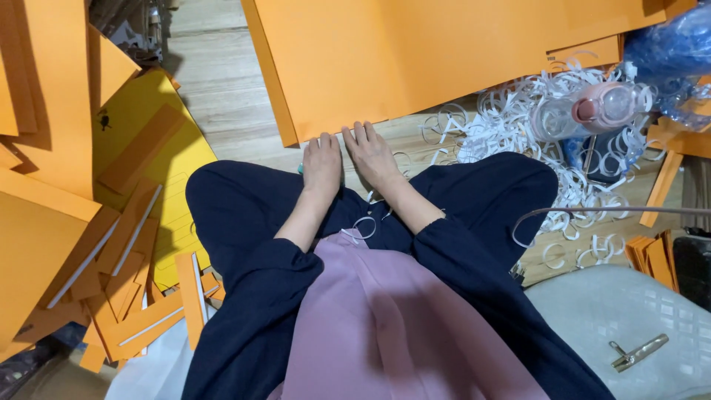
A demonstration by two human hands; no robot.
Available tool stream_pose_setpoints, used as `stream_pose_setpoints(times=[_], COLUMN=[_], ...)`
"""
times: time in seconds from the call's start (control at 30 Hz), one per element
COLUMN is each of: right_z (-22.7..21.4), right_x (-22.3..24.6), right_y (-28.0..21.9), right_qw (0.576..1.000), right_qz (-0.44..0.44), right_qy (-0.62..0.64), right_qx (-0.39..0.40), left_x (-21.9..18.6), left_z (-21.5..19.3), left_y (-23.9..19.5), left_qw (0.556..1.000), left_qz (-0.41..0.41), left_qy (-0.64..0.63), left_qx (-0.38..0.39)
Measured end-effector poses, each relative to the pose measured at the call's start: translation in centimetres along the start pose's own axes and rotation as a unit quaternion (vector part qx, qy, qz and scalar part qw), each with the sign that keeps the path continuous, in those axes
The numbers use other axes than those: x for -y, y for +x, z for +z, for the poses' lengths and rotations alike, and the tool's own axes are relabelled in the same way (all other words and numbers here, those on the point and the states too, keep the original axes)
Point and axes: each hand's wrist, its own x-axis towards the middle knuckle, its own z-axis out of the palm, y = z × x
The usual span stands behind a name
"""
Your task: The person folds orange folders, applies adhesive strips to the edges, and presses the seams using a small hand tool while sitting on the floor.
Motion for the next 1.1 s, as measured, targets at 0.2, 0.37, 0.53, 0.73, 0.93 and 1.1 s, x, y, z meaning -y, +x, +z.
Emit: stream_pose_setpoints(times=[0.2,0.37,0.53,0.73,0.93,1.1], right_z=[-1.1,0.4,-0.8,-0.9,-1.6,-1.4], right_x=[0.5,1.2,1.9,1.1,-1.0,-1.7], right_y=[0.3,-0.4,-0.4,-0.5,-0.8,-0.2], right_qw=[0.999,0.997,0.995,0.994,0.99,0.988], right_qz=[-0.02,-0.023,0.005,0.028,0.085,0.117], right_qy=[-0.045,-0.073,-0.077,-0.06,-0.052,0.017], right_qx=[-0.01,0.005,0.06,0.092,0.099,0.096], left_x=[-0.3,-0.9,-1.4,-1.4,0.4,7.0], left_z=[0.2,-0.4,-0.9,-0.9,-1.9,-3.1], left_y=[0.3,0.7,0.5,0.3,0.7,3.4], left_qw=[0.997,0.993,0.993,0.992,0.998,0.964], left_qz=[0.017,0.008,0.004,-0.017,-0.046,-0.122], left_qy=[0.035,0.099,0.106,0.117,0.005,-0.228], left_qx=[-0.068,-0.071,-0.058,-0.04,0.033,0.062])
